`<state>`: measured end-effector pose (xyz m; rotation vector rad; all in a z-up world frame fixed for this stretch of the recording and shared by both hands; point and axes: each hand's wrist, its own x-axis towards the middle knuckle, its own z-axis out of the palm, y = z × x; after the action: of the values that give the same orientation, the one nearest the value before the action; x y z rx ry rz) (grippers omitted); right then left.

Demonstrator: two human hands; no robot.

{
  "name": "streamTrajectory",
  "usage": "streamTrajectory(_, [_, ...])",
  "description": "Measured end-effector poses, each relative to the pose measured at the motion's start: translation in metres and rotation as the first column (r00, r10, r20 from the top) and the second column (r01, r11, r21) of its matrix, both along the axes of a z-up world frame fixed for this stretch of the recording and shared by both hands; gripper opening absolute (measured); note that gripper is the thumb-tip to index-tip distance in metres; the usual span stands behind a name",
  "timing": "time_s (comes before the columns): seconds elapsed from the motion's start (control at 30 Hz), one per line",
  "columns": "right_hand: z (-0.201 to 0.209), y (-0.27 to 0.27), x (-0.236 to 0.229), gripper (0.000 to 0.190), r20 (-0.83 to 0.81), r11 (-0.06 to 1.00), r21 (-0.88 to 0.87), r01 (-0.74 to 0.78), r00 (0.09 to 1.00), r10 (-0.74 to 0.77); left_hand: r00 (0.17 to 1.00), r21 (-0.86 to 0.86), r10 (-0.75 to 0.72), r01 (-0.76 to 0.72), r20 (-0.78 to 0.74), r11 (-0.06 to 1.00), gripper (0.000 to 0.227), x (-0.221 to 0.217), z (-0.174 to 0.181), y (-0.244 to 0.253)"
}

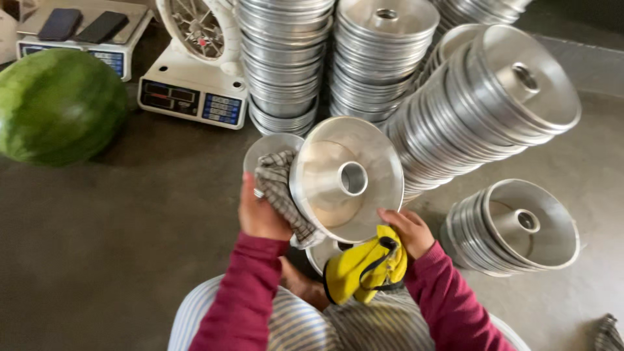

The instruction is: The person sits on the floor and wipes multiple silver metal parts with a cloth and a yellow sponge. They pick up each part from a stack, wipe the interior and exterior surfaces, and place the cleaned part onto a separate stack.

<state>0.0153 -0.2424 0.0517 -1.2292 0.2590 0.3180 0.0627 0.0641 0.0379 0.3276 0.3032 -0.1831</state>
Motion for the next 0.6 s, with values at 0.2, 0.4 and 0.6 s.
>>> streamTrajectory(0.2, [0.019, 0.001, -0.023, 0.031, -0.16, 0.986, 0.166, 0.013, 0.987, 0.014, 0.894, 0.021, -0.265, 0.276, 0.362, 0.961, 0.06, -0.032, 0.01, -0.009])
streamTrajectory(0.4, [0.02, 0.006, -0.028, 0.032, -0.187, 0.985, 0.057, 0.164, 0.971, -0.15, 0.824, 0.183, -0.315, 0.258, 0.47, 0.949, 0.057, -0.035, -0.017, -0.033])
streamTrajectory(0.6, [0.004, 0.005, -0.029, 0.037, -0.055, 1.0, 0.031, 0.001, 0.998, 0.001, 0.708, 0.661, -0.416, -0.095, 0.57, 0.745, 0.054, -0.022, -0.052, -0.021])
